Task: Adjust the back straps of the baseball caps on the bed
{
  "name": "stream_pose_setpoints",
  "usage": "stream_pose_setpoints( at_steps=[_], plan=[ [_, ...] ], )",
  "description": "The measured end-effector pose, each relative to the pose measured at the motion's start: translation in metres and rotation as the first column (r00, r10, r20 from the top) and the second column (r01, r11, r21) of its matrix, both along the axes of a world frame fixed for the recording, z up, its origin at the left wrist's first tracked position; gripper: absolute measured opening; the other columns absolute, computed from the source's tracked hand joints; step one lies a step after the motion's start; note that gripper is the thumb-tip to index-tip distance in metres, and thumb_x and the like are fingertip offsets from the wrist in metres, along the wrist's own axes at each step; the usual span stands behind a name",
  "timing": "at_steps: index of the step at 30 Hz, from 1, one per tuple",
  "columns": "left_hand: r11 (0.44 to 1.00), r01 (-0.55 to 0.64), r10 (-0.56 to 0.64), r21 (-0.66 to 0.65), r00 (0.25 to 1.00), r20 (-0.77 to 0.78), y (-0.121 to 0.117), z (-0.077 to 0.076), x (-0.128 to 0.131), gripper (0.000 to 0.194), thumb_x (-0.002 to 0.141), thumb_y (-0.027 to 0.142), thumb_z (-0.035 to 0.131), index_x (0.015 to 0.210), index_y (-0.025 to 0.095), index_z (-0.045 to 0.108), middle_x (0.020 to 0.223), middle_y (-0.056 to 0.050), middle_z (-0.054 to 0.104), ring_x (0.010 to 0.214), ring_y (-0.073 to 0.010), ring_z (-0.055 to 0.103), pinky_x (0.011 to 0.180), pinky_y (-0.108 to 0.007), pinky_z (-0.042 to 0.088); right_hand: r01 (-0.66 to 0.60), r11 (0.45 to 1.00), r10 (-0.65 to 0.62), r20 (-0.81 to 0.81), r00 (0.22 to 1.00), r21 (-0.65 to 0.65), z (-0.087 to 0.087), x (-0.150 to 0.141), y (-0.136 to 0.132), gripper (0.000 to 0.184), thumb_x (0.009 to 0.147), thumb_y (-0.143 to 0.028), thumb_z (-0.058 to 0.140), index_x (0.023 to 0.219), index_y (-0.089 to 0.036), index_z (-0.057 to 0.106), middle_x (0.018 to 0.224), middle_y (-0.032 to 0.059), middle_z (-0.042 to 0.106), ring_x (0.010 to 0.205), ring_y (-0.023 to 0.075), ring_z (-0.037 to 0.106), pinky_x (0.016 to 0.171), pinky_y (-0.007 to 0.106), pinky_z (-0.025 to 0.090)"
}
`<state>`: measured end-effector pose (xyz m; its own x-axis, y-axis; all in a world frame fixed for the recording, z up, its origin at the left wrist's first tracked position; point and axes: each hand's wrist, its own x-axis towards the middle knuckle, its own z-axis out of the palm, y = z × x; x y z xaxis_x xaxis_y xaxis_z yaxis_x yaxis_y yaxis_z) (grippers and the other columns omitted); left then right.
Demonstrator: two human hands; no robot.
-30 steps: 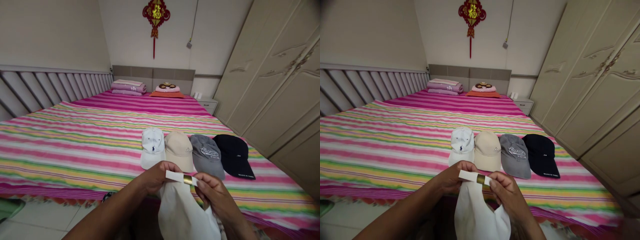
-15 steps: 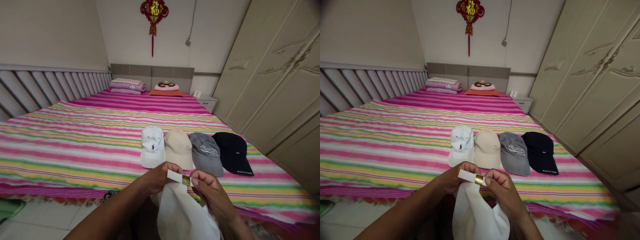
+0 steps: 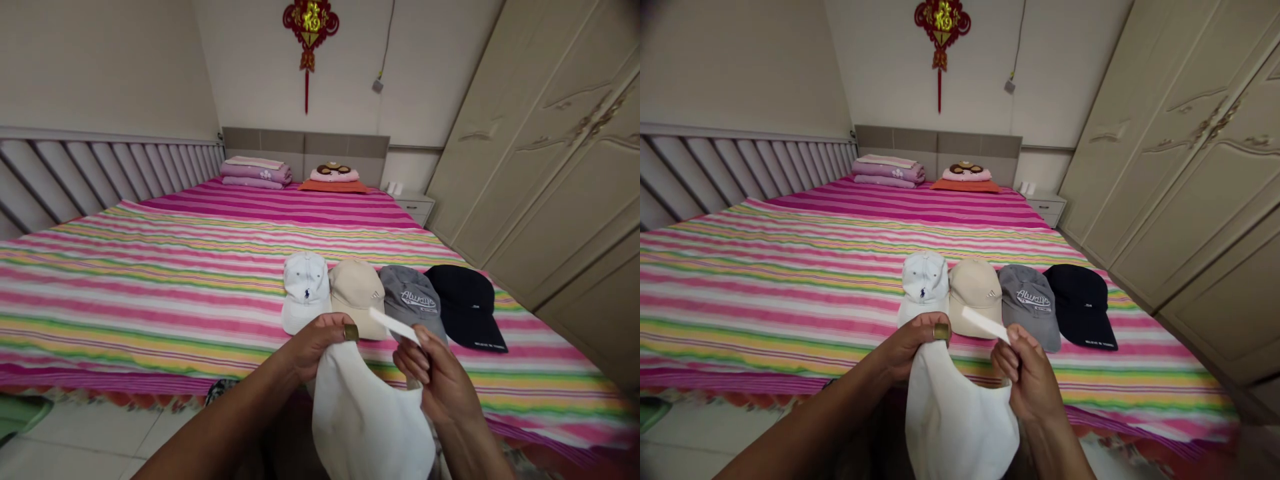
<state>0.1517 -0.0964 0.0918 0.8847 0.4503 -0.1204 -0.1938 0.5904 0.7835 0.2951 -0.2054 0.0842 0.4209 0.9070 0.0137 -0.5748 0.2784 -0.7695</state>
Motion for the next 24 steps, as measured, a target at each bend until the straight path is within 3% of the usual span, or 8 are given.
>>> stream_pose_setpoints(
  at_steps=[3,7,11,14,18,24],
  plan=[
    [0.999,-0.031,0.031,-0.013,1.0,-0.002,0.003,-0.004,0.0,0.018,0.057,0.019,0.069,0.062,0.012,0.054,0.047,0.004,0.049,0.038,-0.0039,0.043,0.04,-0.016,0.033,0.062,0.998,-0.059,-0.076,0.995,0.029,0.0,0.004,0.001,0.032,0.068,-0.026,0.063,0.052,-0.018,0.036,0.045,-0.0094,0.028,0.035,0.0038,0.015,0.038,0.018,0.025],
    [0.999,-0.05,0.05,-0.003,0.999,0.006,0.004,-0.01,0.002,0.028,0.055,0.03,0.073,0.059,0.012,0.052,0.048,0.004,0.047,0.038,-0.0031,0.04,0.04,-0.016,0.031,0.053,0.999,-0.053,-0.06,0.997,0.003,-0.006,0.003,0.002,0.032,0.069,-0.028,0.064,0.053,-0.018,0.038,0.045,-0.0088,0.031,0.036,0.0037,0.018,0.038,0.017,0.023],
    [0.994,-0.047,0.055,0.1,0.995,-0.08,-0.002,-0.015,0.008,0.028,0.056,0.032,0.072,0.064,0.012,0.054,0.051,0.003,0.051,0.041,-0.0042,0.041,0.042,-0.017,0.03,-0.04,0.995,0.052,0.13,0.99,-0.093,-0.013,-0.011,0.002,0.025,0.067,-0.038,0.066,0.069,-0.018,0.051,0.044,-0.009,0.034,0.037,0.0041,0.021,0.037,0.017,0.019],
    [0.969,-0.025,0.059,0.246,0.99,-0.132,-0.008,-0.019,0.014,0.025,0.057,0.029,0.071,0.066,0.011,0.056,0.053,0.003,0.052,0.046,-0.0054,0.044,0.047,-0.018,0.032,-0.008,0.985,0.064,0.327,0.943,-0.17,-0.013,-0.024,0.002,0.039,0.058,-0.035,0.073,0.089,-0.019,0.056,0.057,-0.0047,0.051,0.045,0.0067,0.038,0.043,0.017,0.029],
    [0.951,-0.043,0.1,0.306,0.98,-0.171,-0.008,-0.024,0.013,0.027,0.055,0.031,0.072,0.063,0.012,0.054,0.052,0.005,0.049,0.047,-0.0042,0.04,0.049,-0.018,0.029,0.065,0.971,0.038,0.42,0.907,-0.229,-0.01,-0.029,0.003,0.031,0.056,-0.033,0.074,0.077,-0.016,0.057,0.061,-0.0021,0.056,0.051,0.0092,0.045,0.047,0.019,0.034],
    [0.943,0.193,-0.15,0.272,0.974,-0.172,0.009,-0.036,-0.013,0.036,0.061,0.038,0.069,0.083,0.012,0.059,0.073,-0.001,0.058,0.061,-0.0083,0.049,0.059,-0.021,0.036,0.114,0.941,-0.016,0.295,0.955,-0.318,-0.002,-0.019,-0.001,0.037,0.056,-0.039,0.073,0.08,-0.019,0.053,0.057,-0.0026,0.058,0.045,0.0098,0.047,0.043,0.02,0.036]
  ],
)
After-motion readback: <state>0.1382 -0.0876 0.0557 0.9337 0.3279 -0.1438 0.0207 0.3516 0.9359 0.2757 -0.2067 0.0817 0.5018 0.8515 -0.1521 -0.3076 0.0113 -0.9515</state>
